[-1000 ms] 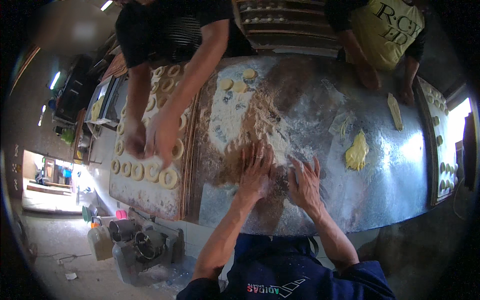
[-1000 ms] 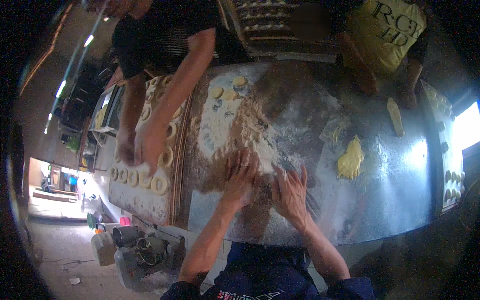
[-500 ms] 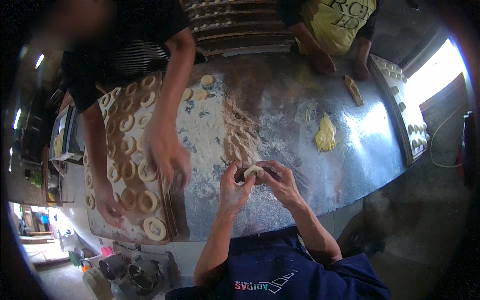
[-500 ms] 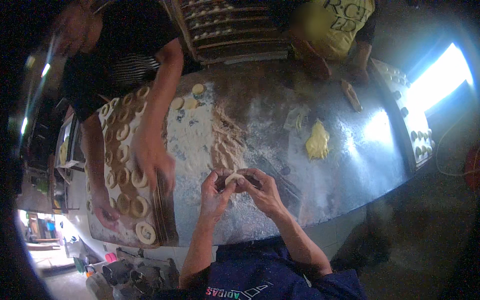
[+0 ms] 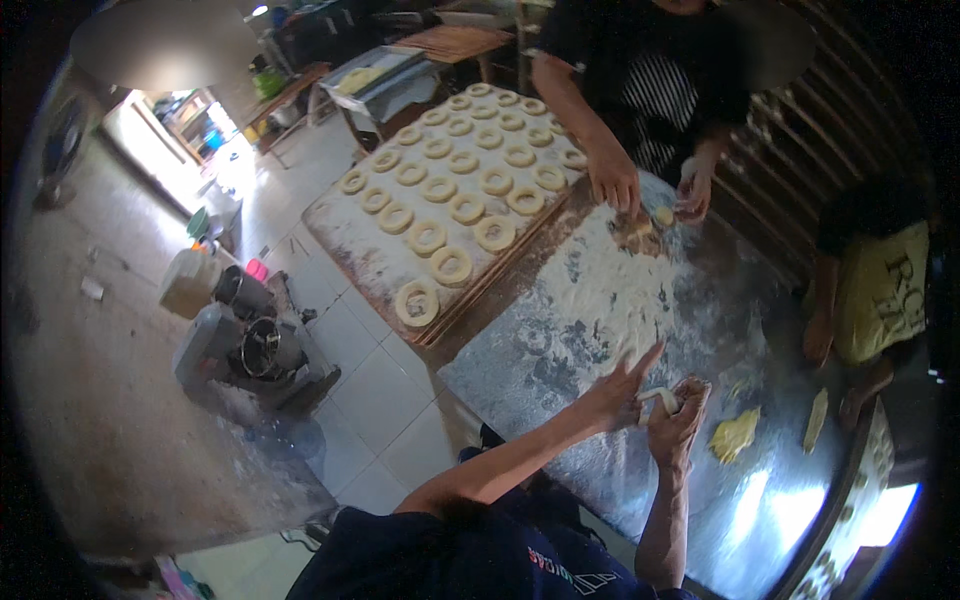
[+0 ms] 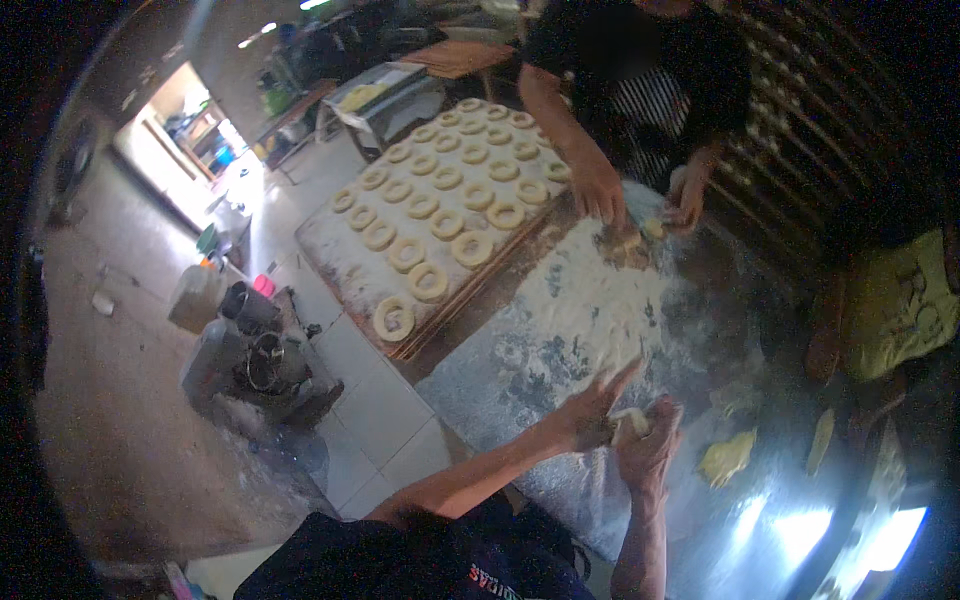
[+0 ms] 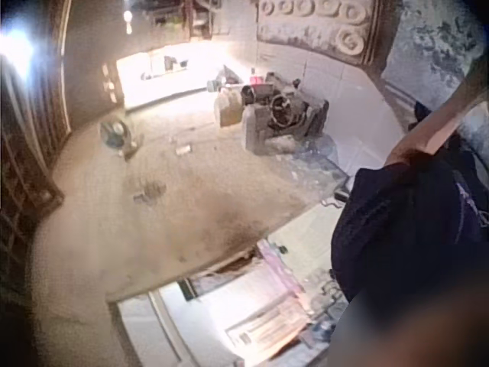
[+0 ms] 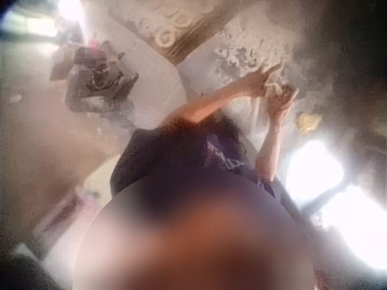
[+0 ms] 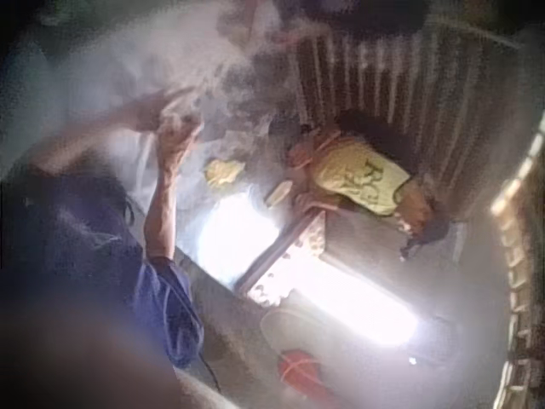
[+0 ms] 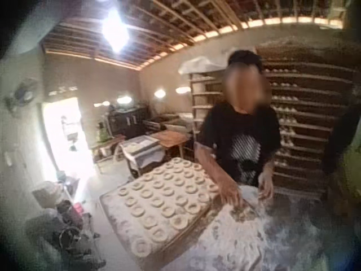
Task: The person shapes small dough pieces into rings by hand and places them on a wooden tray. They repeatedly pick up dough, roll it, form a hole in the center, and arrange the rings on the tray alongside other workers.
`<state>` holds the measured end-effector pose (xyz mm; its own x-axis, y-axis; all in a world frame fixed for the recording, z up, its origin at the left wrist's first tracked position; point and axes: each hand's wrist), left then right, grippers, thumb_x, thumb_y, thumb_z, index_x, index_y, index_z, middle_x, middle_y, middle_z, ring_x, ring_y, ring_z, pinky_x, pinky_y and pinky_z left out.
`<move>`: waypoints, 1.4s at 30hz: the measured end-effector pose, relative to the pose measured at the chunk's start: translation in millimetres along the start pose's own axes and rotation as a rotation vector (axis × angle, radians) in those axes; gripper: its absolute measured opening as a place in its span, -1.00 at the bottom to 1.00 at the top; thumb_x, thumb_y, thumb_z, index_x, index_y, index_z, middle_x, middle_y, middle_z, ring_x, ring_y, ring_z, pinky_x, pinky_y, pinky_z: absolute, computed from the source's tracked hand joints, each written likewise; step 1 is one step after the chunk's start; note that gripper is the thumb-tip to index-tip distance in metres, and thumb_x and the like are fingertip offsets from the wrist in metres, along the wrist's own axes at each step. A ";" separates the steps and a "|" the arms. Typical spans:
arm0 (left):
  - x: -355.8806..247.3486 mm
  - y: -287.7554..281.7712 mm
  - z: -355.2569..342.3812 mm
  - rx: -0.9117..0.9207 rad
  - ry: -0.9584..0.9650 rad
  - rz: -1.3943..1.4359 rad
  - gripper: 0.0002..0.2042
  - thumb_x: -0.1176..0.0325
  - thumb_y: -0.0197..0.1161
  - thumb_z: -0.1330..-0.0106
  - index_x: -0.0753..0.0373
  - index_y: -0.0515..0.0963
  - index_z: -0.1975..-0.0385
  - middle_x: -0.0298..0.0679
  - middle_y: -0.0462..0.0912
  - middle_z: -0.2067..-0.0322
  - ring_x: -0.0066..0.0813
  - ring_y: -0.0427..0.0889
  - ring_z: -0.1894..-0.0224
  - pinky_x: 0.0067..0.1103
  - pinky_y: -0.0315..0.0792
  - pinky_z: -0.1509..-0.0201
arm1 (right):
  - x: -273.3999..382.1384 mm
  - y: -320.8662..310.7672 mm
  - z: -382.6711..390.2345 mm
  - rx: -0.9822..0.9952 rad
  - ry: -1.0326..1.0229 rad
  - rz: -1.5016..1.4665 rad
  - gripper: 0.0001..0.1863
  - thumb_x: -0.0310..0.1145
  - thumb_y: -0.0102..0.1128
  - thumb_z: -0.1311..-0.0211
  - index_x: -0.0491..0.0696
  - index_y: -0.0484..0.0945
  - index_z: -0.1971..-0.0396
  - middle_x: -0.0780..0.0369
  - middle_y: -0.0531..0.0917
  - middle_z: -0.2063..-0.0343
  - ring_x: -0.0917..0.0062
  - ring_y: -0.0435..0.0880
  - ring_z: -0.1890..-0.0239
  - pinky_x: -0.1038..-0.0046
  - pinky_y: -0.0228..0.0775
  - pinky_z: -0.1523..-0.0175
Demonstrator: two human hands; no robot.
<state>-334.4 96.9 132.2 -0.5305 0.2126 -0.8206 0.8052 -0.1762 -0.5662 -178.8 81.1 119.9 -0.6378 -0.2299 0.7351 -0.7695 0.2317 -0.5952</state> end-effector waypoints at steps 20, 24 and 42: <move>-24.2 1.9 56.6 -0.812 -0.278 0.779 -0.45 0.18 -0.17 -0.50 0.04 -0.10 -0.44 -0.12 0.54 0.23 -0.36 0.57 0.19 -0.41 0.45 0.16 | 62.3 4.6 23.7 0.375 0.491 -1.330 -0.60 0.11 -0.14 -0.33 0.14 0.28 0.04 0.28 0.52 0.48 0.55 0.48 0.57 0.48 0.28 0.52; -5.6 -28.6 69.6 -0.965 0.403 -0.080 -0.42 0.09 -0.14 -0.49 0.01 -0.11 -0.44 -0.20 0.53 0.21 -0.46 0.46 0.34 -0.46 0.47 0.24 | 70.2 34.7 25.0 0.727 0.517 -1.334 -0.60 0.16 -0.13 -0.34 0.17 0.29 0.08 0.32 0.53 0.49 0.55 0.50 0.54 0.50 0.27 0.49; 115.6 -189.3 130.5 -1.093 0.211 -0.052 -0.61 0.53 0.15 -0.26 0.36 0.39 -0.11 0.07 0.55 0.05 0.02 0.57 0.03 -0.41 0.50 0.03 | 222.0 218.3 7.6 0.785 0.105 -1.044 -0.73 -0.06 -0.18 -0.36 0.10 0.27 0.10 0.25 0.39 0.16 0.51 0.55 0.29 0.47 0.45 0.28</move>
<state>-582.7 29.4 134.5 -0.5986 0.3720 -0.7094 0.6381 0.7569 -0.1415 -488.6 73.5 150.6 0.2451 0.1176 0.9624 -0.7334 -0.6267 0.2633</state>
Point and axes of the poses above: each hand's wrist, its own z-axis away from the middle knuckle, its own y-axis out of the palm, x = y × z
